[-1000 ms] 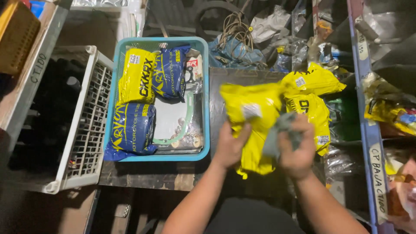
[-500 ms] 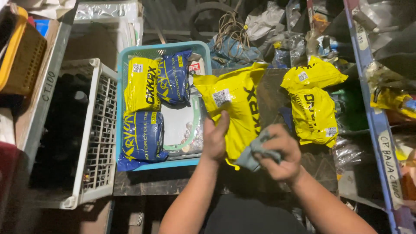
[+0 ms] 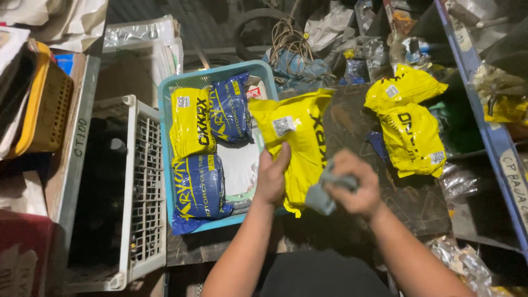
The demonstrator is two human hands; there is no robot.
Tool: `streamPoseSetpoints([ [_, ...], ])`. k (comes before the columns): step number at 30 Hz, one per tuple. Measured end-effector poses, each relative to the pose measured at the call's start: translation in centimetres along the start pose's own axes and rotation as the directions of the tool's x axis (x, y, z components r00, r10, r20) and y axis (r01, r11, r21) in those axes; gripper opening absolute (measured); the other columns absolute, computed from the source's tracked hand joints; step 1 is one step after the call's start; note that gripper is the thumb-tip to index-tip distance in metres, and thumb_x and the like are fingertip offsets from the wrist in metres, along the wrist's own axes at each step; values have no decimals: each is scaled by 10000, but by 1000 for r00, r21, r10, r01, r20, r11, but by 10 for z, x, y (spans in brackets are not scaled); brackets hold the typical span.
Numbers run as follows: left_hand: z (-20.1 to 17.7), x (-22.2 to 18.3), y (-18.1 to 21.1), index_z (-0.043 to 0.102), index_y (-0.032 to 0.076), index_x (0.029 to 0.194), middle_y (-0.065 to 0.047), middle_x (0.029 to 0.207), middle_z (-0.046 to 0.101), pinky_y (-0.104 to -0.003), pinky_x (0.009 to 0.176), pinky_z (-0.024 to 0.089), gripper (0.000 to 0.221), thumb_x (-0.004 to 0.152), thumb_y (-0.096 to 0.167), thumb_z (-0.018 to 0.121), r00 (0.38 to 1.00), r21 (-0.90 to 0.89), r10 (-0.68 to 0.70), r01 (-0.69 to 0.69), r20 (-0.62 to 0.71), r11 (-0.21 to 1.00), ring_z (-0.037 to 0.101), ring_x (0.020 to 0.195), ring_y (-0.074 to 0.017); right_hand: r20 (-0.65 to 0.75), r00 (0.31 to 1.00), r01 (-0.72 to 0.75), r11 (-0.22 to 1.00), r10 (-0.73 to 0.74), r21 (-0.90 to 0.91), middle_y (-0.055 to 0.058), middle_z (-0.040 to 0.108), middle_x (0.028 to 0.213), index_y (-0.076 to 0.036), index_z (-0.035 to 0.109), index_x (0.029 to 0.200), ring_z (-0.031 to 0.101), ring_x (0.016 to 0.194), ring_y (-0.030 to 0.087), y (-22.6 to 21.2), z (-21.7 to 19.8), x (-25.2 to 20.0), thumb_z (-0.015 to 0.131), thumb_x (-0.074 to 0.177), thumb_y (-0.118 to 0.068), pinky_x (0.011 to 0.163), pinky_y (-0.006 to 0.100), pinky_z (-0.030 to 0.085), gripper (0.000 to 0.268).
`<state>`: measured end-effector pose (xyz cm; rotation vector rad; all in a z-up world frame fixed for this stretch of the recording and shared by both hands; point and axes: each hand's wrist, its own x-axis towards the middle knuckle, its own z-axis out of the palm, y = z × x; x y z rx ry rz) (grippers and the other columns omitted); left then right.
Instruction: Cleaning dust and debris from packaged motorcycle inner tubes using a cloth.
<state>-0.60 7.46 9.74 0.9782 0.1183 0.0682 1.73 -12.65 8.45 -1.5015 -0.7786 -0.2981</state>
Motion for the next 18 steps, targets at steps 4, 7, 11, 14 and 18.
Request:
streamPoseSetpoints([
  [4,-3,3,-35,619,21,1318,-113,1124,709,-438,977,538,443,982,302,681,994,-29,-90,92,68,995,682,1059,-216,-336,942,-17,999,5,-34,54,526,775,-61,572,966,489,682,144,-26,21,54,667,1041,-204,721,330,443,188],
  [7,11,5,-31,616,-13,1316,-192,1113,725,-463,938,558,431,994,271,661,999,-147,-44,48,30,988,716,1024,-284,-383,903,-181,981,193,70,-32,554,851,-78,551,1140,507,799,47,-22,21,39,594,1082,-235,804,254,462,172],
  [11,52,16,-6,505,-5,1437,-203,1306,630,-498,1088,447,568,994,316,659,980,51,143,-137,-138,989,598,1230,-289,-252,924,-276,958,287,78,31,621,888,-41,600,1150,591,879,96,-12,-1,18,625,1051,-252,857,301,488,234],
  [14,83,13,-2,432,-29,1474,-264,1359,569,-552,1129,393,658,1003,397,601,967,269,133,-72,-216,960,535,1313,-372,-243,944,-227,974,225,19,68,646,907,-12,604,1156,620,868,120,-23,-14,34,698,1010,-178,840,318,501,240],
  [18,126,-4,18,284,20,1576,-190,1618,305,-511,1258,144,610,1097,382,394,992,8,127,-126,-23,992,239,1499,-287,-140,984,-138,972,112,-192,140,683,1024,-13,660,1112,678,940,253,-26,-25,42,822,898,-119,867,386,509,289],
])
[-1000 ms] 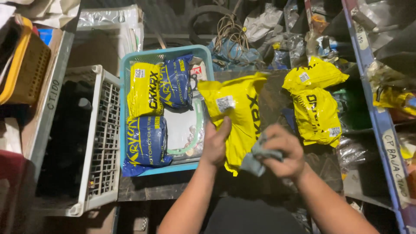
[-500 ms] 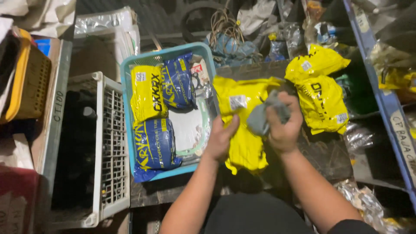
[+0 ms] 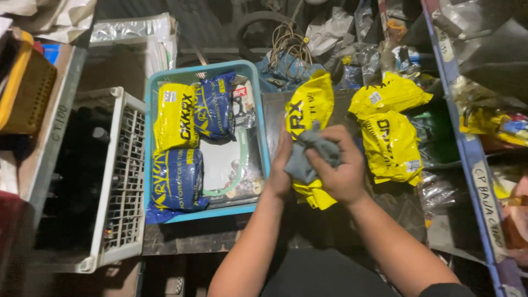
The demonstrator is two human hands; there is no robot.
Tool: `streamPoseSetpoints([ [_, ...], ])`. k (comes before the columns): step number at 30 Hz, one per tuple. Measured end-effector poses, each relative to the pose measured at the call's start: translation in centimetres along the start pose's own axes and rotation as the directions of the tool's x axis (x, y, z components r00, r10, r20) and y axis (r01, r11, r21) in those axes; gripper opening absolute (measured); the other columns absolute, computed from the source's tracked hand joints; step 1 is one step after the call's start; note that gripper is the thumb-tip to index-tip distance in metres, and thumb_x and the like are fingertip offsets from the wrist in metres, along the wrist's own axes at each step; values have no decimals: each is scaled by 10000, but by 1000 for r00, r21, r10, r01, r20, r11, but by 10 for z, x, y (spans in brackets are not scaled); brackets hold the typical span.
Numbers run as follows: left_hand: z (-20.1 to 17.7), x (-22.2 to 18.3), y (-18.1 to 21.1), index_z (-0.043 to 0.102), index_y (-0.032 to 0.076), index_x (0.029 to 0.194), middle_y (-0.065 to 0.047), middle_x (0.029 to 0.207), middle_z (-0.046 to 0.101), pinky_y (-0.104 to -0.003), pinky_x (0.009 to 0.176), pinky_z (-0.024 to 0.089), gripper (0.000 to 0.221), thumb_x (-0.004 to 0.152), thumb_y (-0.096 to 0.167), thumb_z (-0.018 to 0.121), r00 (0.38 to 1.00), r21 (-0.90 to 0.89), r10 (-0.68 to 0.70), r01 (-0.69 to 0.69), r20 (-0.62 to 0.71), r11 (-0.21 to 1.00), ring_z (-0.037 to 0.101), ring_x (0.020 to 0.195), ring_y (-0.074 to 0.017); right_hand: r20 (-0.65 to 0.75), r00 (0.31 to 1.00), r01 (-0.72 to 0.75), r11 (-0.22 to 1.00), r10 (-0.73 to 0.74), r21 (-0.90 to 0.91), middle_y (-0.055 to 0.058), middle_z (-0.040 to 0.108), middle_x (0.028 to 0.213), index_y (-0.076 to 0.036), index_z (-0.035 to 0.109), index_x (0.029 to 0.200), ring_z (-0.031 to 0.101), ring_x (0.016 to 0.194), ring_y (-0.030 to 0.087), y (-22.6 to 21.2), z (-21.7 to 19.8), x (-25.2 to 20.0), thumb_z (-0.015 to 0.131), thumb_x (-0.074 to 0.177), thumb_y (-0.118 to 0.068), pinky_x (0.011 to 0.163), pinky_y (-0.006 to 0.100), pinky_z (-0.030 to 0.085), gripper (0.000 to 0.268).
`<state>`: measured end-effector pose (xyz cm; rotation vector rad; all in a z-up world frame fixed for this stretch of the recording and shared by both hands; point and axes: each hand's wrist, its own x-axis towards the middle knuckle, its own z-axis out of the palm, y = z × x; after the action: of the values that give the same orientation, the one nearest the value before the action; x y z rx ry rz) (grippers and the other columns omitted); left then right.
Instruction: Cleaning dust and debris from packaged motorcycle inner tubes using a cloth.
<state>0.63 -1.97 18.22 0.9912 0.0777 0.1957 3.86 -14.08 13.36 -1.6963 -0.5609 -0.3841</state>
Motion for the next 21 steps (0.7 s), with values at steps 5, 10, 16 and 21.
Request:
streamPoseSetpoints([
  [5,-64,14,-95,515,141,1470,-186,1264,685,-451,1011,516,490,1046,387,525,971,-570,-224,234,89,788,689,1108,-307,221,957,167,981,-185,99,133,639,1111,-61,733,1162,651,979,278,-4,-22,5,723,937,-367,859,404,516,380],
  [10,-76,-3,-126,587,72,1426,-215,1399,597,-559,1069,466,518,1033,404,522,966,-750,-202,252,160,612,618,1226,-413,244,938,245,969,-246,36,153,660,1018,-64,771,1045,658,916,344,25,-43,13,839,834,-109,853,430,537,225],
  [16,-87,3,-125,572,47,1436,-222,1350,631,-578,1065,463,517,1060,387,474,925,-635,-260,378,276,674,628,1212,-406,128,949,311,924,-289,-220,164,591,1031,-3,689,1115,614,930,371,-10,-33,23,727,964,-120,807,462,518,195],
  [21,-100,5,-82,596,63,1411,-211,1305,658,-557,1039,501,581,1047,491,447,932,-614,-233,359,278,703,671,1138,-388,414,777,542,838,-475,-56,135,701,988,-106,762,1051,677,807,323,-18,-20,16,748,879,-296,719,416,577,257],
])
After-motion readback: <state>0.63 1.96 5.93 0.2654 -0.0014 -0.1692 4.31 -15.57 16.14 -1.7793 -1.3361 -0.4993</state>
